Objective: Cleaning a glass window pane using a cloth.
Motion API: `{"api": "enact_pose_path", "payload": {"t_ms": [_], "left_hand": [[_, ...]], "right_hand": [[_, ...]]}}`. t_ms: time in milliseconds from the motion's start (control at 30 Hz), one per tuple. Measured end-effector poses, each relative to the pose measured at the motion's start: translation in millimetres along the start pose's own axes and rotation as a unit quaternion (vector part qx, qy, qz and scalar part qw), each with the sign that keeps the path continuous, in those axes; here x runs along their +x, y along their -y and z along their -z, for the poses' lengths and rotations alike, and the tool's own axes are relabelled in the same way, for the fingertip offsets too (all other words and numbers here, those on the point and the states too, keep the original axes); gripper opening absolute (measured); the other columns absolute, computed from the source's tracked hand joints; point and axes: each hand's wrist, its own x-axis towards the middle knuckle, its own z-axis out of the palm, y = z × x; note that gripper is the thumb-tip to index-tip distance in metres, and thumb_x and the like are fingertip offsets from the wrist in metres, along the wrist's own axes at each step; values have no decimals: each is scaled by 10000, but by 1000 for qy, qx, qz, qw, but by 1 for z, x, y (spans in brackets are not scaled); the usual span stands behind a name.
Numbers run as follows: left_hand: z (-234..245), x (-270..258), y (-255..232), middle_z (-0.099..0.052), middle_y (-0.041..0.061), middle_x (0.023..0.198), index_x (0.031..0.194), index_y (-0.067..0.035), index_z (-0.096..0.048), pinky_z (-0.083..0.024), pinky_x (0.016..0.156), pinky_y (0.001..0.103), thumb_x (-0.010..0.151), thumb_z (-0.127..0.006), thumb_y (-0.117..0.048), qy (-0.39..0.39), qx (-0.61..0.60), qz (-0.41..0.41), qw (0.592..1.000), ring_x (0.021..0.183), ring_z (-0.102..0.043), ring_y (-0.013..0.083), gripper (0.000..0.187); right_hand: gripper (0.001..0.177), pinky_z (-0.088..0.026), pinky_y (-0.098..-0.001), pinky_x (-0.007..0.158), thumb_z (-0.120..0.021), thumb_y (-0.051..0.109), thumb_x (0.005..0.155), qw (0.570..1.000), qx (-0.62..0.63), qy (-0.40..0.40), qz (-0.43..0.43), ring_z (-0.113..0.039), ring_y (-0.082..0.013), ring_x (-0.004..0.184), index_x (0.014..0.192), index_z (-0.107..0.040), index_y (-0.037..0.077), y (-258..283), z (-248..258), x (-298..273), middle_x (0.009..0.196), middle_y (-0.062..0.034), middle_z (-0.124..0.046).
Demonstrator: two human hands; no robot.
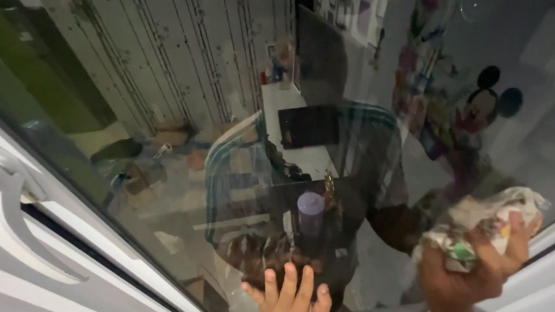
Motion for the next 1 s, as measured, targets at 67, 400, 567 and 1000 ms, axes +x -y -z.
{"api": "enact_pose_path", "payload": {"t_ms": [67,400,567,1000], "left_hand": [[0,-2,2,-348,-18,1640,1527,-315,-456,34,1287,688,988,-442,-564,1,0,-8,1000,1595,-153,261,594],[-2,2,6,-375,-21,1625,1492,-344,-517,29,1274,690,990,-435,-559,-6,-11,-33,999,1585,-175,272,552],[18,16,9,-368,58,1619,1420,-241,-622,86,1243,674,955,-542,-505,38,-82,-45,995,1584,-118,303,540],[46,-11,51,-585,202,1440,1317,-88,-671,-331,1172,583,853,-675,-479,136,-202,1,970,1412,-492,394,607]], "right_hand": [[369,-310,-730,1333,-740,-56,811,999,32,11,-5,-397,-638,1517,1077,-484,-42,-8,-4,-15,1635,-393,-290],[417,-551,-534,835,-805,-91,621,995,37,63,-72,-603,-433,984,1016,-673,-75,-41,3,-102,1255,-316,-538],[402,-178,-802,1336,-755,-40,855,997,10,49,55,-407,-617,1434,1172,-510,-54,-26,3,-22,1478,-385,-409],[224,-181,-786,1346,-774,17,718,996,60,66,5,-426,-582,1442,893,-641,65,-27,4,-47,1522,-292,-403]]}}
